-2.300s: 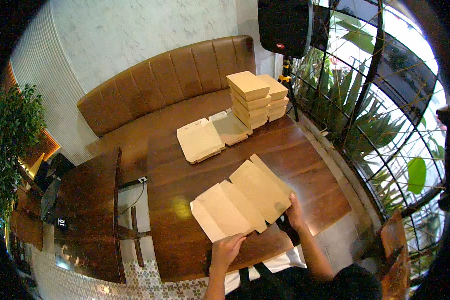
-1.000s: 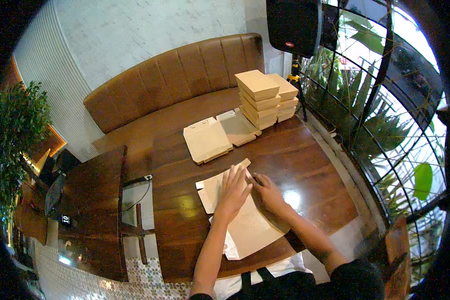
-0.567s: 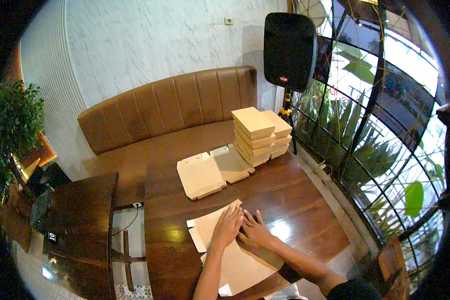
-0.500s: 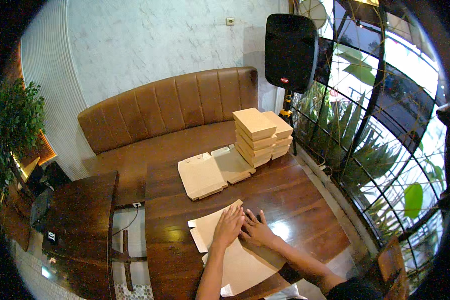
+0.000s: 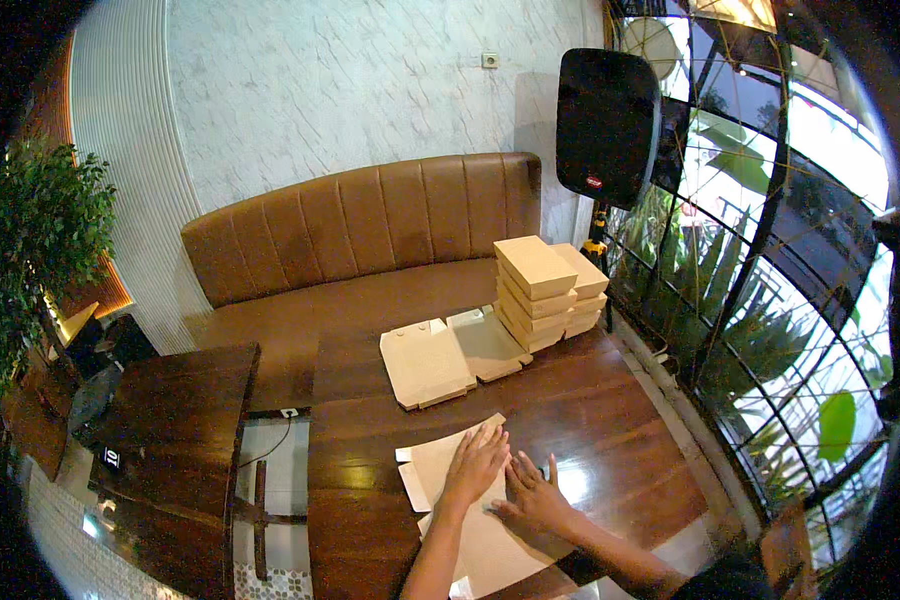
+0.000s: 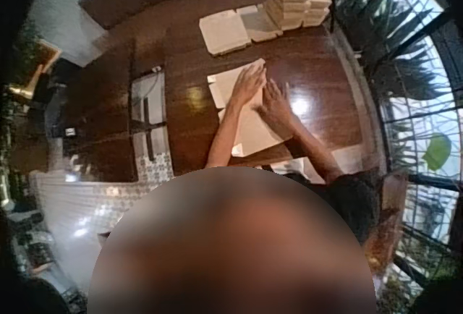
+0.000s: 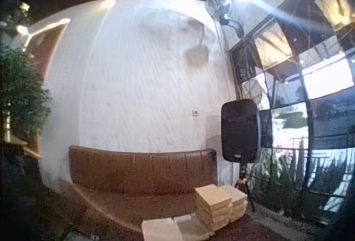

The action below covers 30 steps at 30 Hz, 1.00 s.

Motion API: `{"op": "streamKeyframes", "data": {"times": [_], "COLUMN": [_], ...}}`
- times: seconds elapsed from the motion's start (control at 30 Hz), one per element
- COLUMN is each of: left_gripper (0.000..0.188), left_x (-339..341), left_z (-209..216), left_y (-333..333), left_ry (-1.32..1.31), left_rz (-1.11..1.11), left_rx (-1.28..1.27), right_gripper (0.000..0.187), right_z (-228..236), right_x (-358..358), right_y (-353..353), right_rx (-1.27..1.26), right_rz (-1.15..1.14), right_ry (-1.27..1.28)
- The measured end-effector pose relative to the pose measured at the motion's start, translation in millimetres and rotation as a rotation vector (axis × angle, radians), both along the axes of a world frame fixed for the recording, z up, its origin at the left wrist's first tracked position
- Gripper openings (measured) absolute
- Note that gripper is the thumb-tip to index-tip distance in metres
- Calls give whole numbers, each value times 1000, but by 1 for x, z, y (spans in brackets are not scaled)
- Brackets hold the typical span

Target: The person assembles flat cardboard boxes by folding the flaps and tucking the tabs into slots to form rectangular containers. They repeat this process for multiple boxes, stacking the completed ones on the table.

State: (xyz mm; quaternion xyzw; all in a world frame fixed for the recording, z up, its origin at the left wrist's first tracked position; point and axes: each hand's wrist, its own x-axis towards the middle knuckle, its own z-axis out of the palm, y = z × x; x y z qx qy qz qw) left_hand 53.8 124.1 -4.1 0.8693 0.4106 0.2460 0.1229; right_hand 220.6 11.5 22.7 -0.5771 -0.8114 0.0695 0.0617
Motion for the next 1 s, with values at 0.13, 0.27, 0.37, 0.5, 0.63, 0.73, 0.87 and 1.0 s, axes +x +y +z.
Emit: {"op": "streamKeyframes", "data": {"times": [0.13, 0.27, 0.37, 0.5, 0.63, 0.73, 0.87, 1.0], "left_gripper": [54, 55, 54, 45, 55, 54, 48, 57], "left_x": [0, -5, -5, -2, -9, -12, -13, -14], "left_z": [-7, -1, 4, -5, -12, -11, -12, -15], "left_y": [0, -1, 2, 3, 2, 5, 3, -1], "left_ry": [16, -95, -101, -38, -153, -102, 5, -174], "left_rz": [-36, -50, -18, -19, -59, -63, -101, -90], "left_rx": [37, -91, -208, -23, -90, -124, -20, -20], "right_gripper": [93, 103, 105, 102, 103, 103, 92, 83], "right_z": [13, 18, 16, 22, 33, 30, 11, -8], "right_x": [-4, -6, -5, -5, -15, -16, -5, -5], "right_y": [9, 14, -13, -2, 15, -18, -7, 29], "right_rx": [16, -30, -84, -133, -57, -132, -56, 0], "right_rz": [-17, 22, 35, -25, -20, -71, -73, -64], "right_ry": [126, 83, 101, 112, 184, 96, 124, 111]}}
